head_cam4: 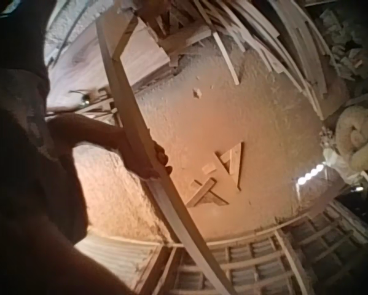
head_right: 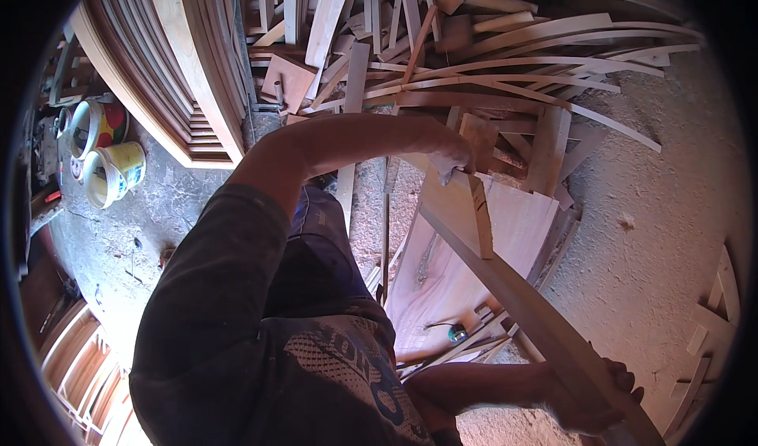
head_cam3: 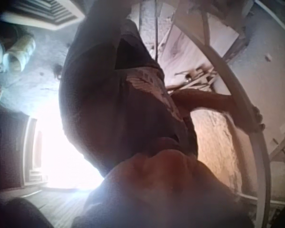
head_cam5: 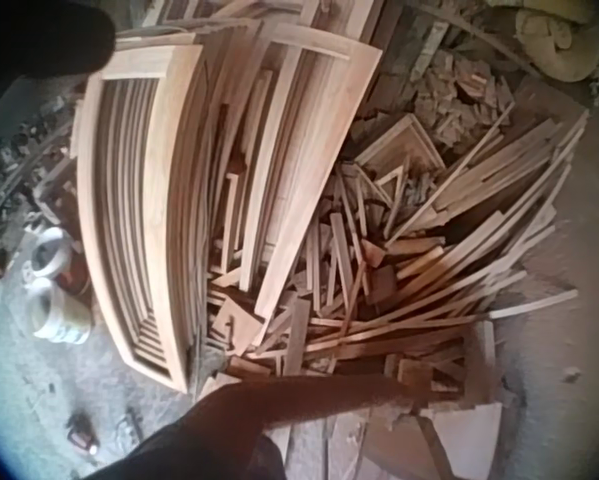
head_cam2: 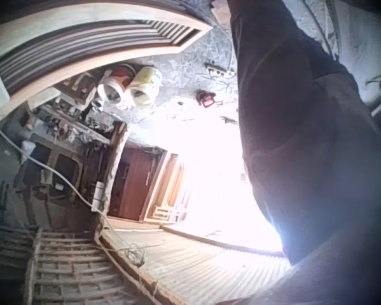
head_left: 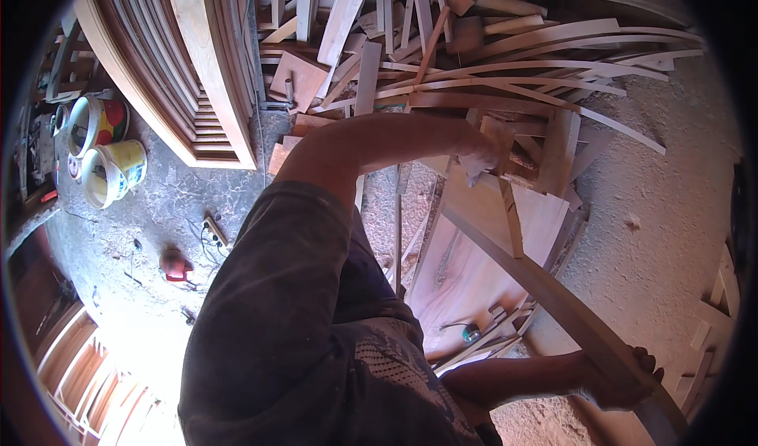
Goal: The person selects and positions wooden planks on a workbench, then uses a circular saw to cut the wood. They handle multiple pieces, aligning them before cutting and moving the cut pieces aside.
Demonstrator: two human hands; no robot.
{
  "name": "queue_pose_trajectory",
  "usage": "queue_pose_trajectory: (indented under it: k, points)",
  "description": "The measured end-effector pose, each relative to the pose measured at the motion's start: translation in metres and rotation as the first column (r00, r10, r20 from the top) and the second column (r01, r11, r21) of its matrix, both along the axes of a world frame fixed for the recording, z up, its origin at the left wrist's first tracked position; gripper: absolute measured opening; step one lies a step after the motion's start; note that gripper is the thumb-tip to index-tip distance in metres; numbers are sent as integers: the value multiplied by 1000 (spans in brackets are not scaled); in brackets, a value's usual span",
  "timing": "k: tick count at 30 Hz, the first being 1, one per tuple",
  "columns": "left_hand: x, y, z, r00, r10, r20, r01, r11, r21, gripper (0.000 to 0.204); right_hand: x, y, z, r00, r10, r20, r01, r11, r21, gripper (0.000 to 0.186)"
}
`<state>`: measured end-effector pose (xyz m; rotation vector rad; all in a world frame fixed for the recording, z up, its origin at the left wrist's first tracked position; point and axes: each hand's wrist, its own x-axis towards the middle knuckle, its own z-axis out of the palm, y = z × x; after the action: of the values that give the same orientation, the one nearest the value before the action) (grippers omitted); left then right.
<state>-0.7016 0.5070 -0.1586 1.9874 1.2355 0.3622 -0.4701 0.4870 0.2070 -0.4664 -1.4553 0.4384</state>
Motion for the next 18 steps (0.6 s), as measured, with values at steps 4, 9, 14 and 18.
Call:
queue_pose_trajectory:
  k: [4, 9, 14, 18]
  points:
    - [0, 4, -9, 1000, -20, 12, 19, 997, 70, 42, -6, -3, -1, 1000, 19, -12, -19, 1000, -7, 45]
    - [1, 4, 0, 999, -47, 17, 46, 996, 79, 44, -5, -4, -1, 998, -20, -54, 21, 1000, 6, 46]
    - [3, 7, -11, 989, -51, 137, 36, 993, 112, 43, -17, -2, -7, 1000, 25, -13, -26, 999, -22, 47]
    - [2, 10, -22, 986, -55, 158, 44, 996, 74, 42, -13, 3, -10, 999, 46, -13, -47, 998, -47, 47]
